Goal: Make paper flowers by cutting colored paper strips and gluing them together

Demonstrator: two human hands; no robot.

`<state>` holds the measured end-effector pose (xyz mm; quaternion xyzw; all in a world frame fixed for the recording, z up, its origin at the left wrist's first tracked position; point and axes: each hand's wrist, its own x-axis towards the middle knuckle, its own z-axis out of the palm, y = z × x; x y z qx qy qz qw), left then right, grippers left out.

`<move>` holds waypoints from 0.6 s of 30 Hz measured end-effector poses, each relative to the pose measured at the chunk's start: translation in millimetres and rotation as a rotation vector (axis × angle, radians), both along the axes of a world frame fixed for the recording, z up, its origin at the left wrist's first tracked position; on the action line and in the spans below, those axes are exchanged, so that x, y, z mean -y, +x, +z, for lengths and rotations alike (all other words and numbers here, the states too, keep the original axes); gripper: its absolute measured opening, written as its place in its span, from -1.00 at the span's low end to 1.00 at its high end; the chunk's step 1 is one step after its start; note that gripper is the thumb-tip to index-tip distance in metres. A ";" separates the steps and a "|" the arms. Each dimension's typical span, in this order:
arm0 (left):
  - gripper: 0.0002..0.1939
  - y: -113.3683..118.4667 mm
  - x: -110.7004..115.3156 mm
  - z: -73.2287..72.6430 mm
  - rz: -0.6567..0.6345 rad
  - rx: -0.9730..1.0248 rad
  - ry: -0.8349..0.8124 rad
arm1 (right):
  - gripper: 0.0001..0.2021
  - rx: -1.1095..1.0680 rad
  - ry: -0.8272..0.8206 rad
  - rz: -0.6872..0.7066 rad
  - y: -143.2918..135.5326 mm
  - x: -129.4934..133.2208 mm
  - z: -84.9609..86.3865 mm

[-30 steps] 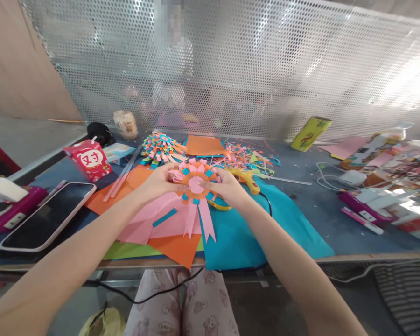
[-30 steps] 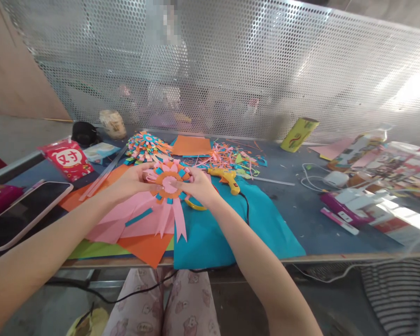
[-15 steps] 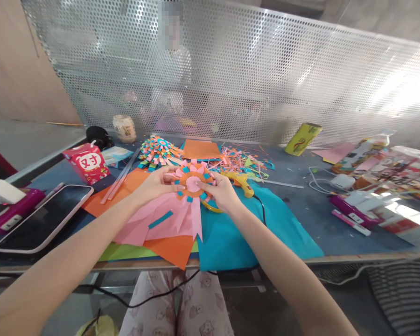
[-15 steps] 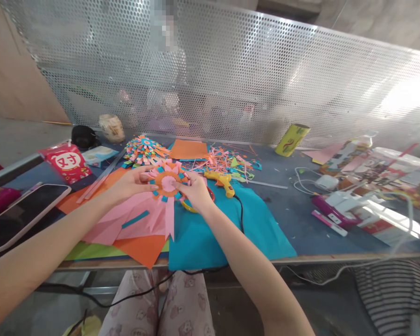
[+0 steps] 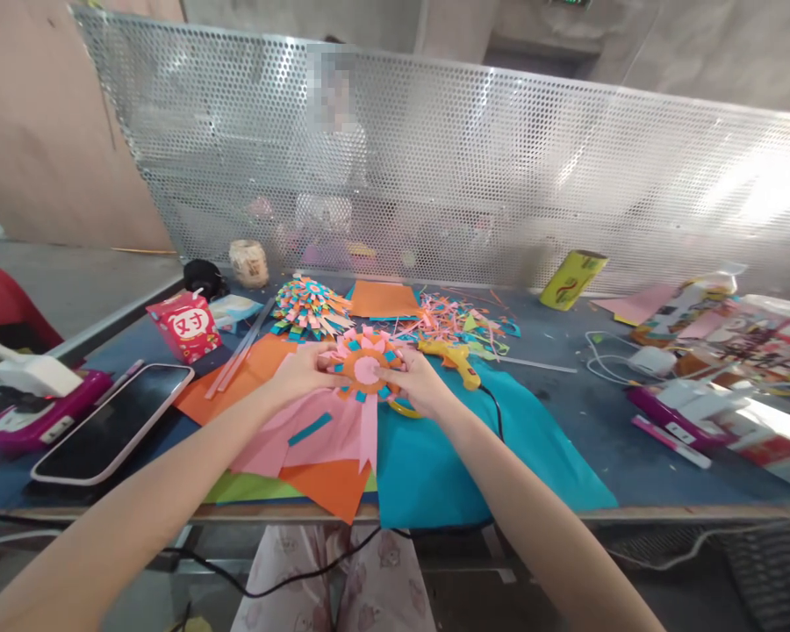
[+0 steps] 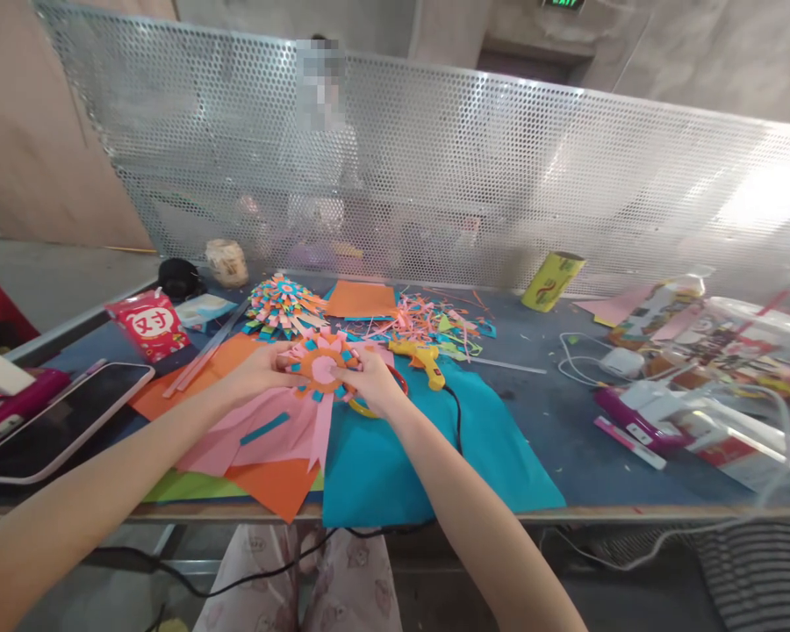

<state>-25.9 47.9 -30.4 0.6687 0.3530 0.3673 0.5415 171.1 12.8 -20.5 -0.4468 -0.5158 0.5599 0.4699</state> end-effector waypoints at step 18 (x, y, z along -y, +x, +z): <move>-0.48 -15.4 -2.0 23.0 0.067 0.146 -0.011 | -0.53 -0.206 0.004 -0.067 9.3 -2.7 13.1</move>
